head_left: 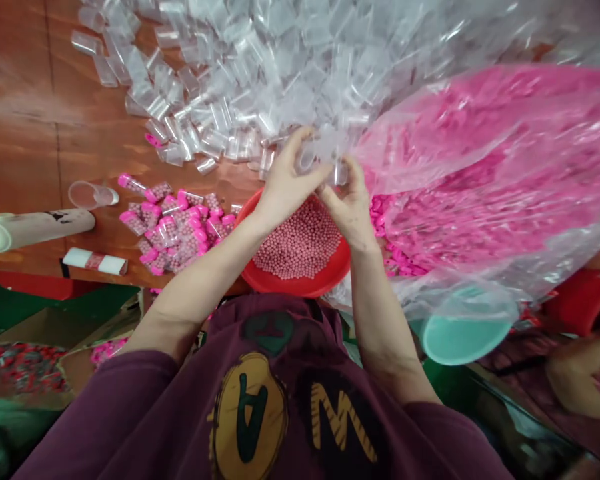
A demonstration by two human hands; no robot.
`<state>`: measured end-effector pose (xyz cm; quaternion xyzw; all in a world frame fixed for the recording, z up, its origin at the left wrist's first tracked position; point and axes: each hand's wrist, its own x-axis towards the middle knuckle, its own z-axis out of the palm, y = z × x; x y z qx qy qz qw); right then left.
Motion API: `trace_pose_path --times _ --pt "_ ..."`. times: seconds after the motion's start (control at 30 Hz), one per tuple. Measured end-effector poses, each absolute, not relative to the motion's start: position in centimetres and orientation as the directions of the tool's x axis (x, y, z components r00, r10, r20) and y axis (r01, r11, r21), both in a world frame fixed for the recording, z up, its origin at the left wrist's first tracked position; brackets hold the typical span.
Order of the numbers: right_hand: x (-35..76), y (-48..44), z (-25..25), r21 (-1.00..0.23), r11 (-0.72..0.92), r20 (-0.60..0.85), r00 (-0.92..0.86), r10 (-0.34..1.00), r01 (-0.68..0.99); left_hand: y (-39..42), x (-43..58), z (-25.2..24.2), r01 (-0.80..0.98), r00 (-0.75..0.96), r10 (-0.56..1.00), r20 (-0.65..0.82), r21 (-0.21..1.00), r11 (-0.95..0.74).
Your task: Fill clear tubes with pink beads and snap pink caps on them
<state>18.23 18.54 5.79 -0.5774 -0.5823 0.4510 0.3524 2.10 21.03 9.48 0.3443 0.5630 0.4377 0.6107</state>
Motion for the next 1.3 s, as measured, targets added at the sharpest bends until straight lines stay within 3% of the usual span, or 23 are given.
trace_pose_path --times 0.07,0.17,0.23,0.3,0.37,0.43,0.53,0.63,0.73,0.83,0.97,1.03,1.13,1.2,1.3 --pt "18.8 13.4 5.3 -0.916 -0.103 -0.159 -0.116 0.981 0.387 16.0 1.7 9.2 -0.146 0.022 0.925 -0.380 0.914 0.379" --pt "19.4 6.0 3.4 -0.868 -0.240 -0.349 -0.188 0.918 0.436 9.1 0.9 6.4 -0.071 0.096 0.867 -0.489 0.866 0.496" --pt "19.6 2.4 2.4 -0.790 -0.261 -0.415 -0.170 0.894 0.555 5.8 0.2 4.3 0.105 0.105 0.804 -0.586 0.810 0.577" --pt "19.5 0.4 2.0 -0.701 -0.227 -0.389 -0.096 0.916 0.676 4.0 -0.8 3.0 0.372 0.076 0.775 -0.627 0.739 0.561" --pt "19.1 -0.1 2.3 -0.615 -0.189 -0.335 -0.037 0.941 0.765 3.2 -1.7 2.8 0.647 0.092 0.783 -0.615 0.635 0.423" --pt "18.9 0.4 3.0 -0.535 -0.173 -0.372 -0.046 0.927 0.827 3.2 -2.3 3.6 0.833 0.197 0.759 -0.621 0.513 0.204" --pt "19.0 1.4 4.5 -0.439 -0.130 -0.577 -0.168 0.799 0.889 3.6 -2.8 5.0 0.914 0.341 0.659 -0.670 0.399 -0.066" --pt "19.5 2.2 5.8 -0.499 -0.049 -0.678 -0.355 0.644 0.865 3.7 -3.3 5.6 0.909 0.381 0.631 -0.676 0.397 -0.124" --pt "19.5 3.1 6.0 -0.572 -0.057 -0.615 -0.381 0.690 0.818 3.4 -4.2 5.5 0.893 0.385 0.664 -0.641 0.440 -0.093" --pt "18.4 4.6 4.5 -0.466 -0.095 -0.458 -0.148 0.876 0.879 3.0 -4.7 5.3 0.883 0.379 0.698 -0.607 0.463 -0.077" --pt "16.7 6.3 0.8 -0.371 -0.170 -0.428 -0.006 0.904 0.913 3.1 -4.5 5.9 0.896 0.347 0.709 -0.614 0.440 -0.058" --pt "16.6 6.4 -0.8 -0.446 -0.209 -0.408 0.011 0.913 0.870 3.4 -4.1 6.4 0.898 0.304 0.744 -0.595 0.440 -0.015" --pt "17.6 5.7 -1.9 -0.665 -0.198 -0.284 0.001 0.959 0.720 3.9 -3.2 7.0 0.866 0.232 0.837 -0.496 0.496 0.054" --pt "18.6 4.9 -1.5 -0.764 -0.094 -0.190 -0.083 0.978 0.638 4.1 -2.1 7.1 0.830 0.220 0.895 -0.388 0.556 0.037" --pt "19.5 3.7 0.4 -0.819 0.102 -0.070 -0.273 0.959 0.565 4.4 -0.1 7.2 0.770 0.352 0.887 -0.299 0.631 -0.093"
